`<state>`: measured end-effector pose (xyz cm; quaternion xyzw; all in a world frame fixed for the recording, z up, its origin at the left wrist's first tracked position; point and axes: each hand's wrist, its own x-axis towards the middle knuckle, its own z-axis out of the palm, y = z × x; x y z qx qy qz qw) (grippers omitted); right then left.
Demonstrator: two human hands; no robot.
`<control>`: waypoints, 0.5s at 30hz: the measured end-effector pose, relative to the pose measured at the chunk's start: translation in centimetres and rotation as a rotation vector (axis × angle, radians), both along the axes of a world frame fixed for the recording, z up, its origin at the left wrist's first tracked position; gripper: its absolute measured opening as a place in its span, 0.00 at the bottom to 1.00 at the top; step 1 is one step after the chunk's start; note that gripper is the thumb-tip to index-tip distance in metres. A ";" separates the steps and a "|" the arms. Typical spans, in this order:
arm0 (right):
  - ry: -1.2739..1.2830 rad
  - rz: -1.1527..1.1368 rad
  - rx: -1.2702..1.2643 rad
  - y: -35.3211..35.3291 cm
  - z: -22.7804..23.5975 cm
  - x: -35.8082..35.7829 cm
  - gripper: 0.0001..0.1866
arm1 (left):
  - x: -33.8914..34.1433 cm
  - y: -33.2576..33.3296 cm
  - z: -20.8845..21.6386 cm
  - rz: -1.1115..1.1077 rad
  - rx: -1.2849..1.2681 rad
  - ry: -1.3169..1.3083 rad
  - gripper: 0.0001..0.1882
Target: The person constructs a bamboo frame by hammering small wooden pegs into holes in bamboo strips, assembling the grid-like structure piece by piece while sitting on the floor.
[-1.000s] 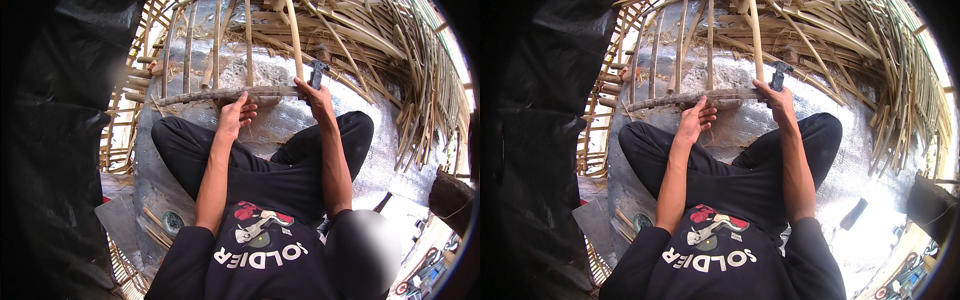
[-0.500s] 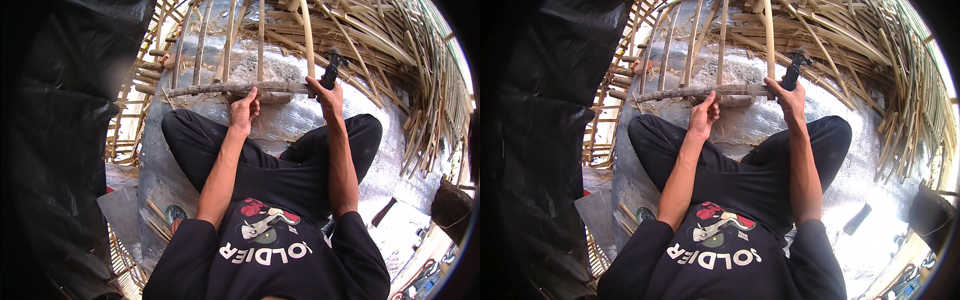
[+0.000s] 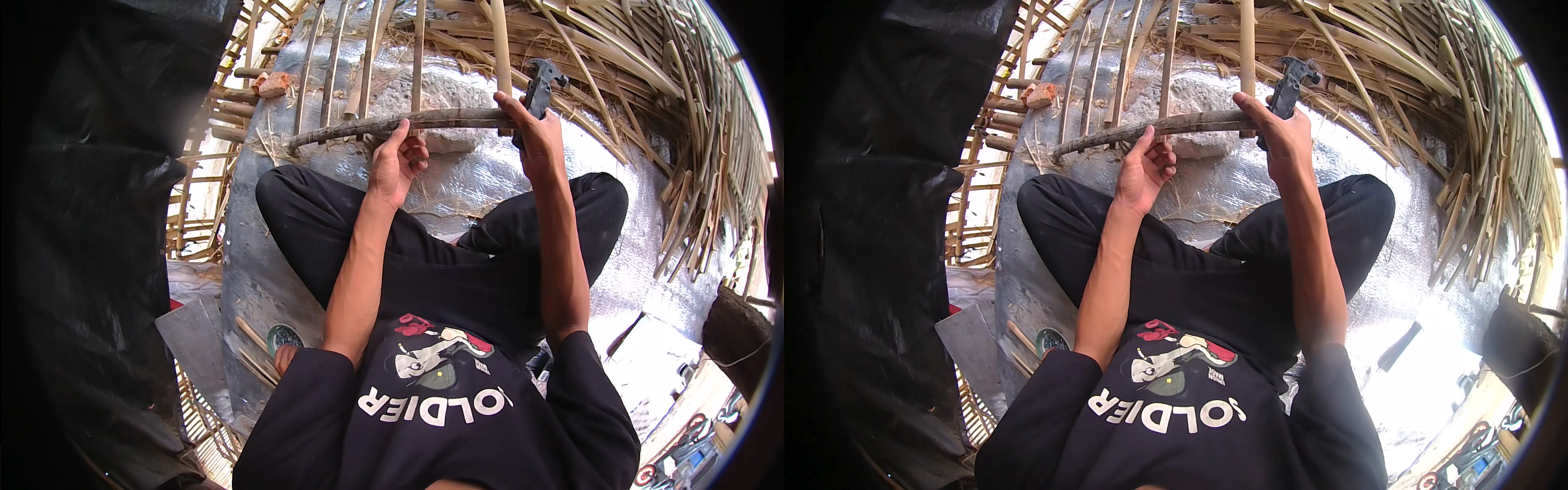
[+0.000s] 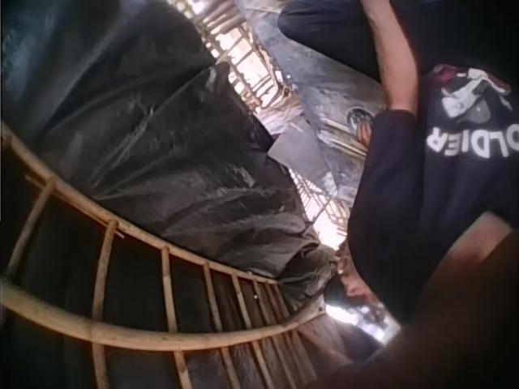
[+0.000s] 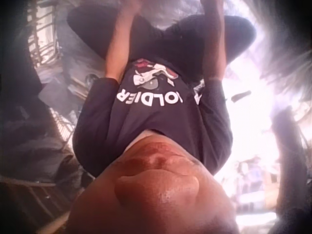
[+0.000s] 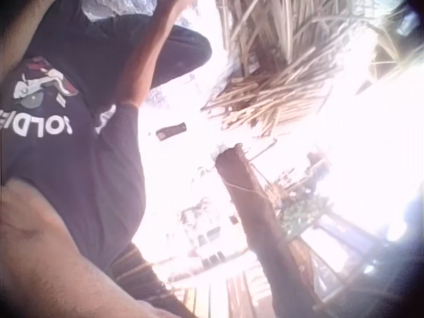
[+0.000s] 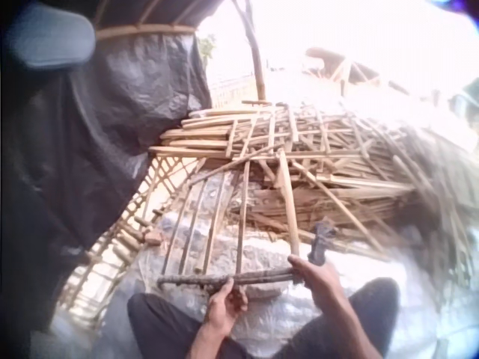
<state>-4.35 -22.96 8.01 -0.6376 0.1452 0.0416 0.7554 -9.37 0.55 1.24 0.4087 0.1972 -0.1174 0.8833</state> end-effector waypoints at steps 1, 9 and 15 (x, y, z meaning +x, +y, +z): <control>-0.007 -0.004 0.011 0.4 0.6 -0.1 0.21 | 0.0 0.2 -0.2 0.005 -0.027 0.000 0.15; -0.104 0.065 0.121 1.4 2.4 -0.9 0.25 | 0.5 1.7 0.9 -0.015 -0.241 -0.057 0.13; -0.202 0.096 0.220 2.1 3.2 -1.6 0.26 | 1.0 3.2 1.0 -0.026 -0.425 -0.165 0.18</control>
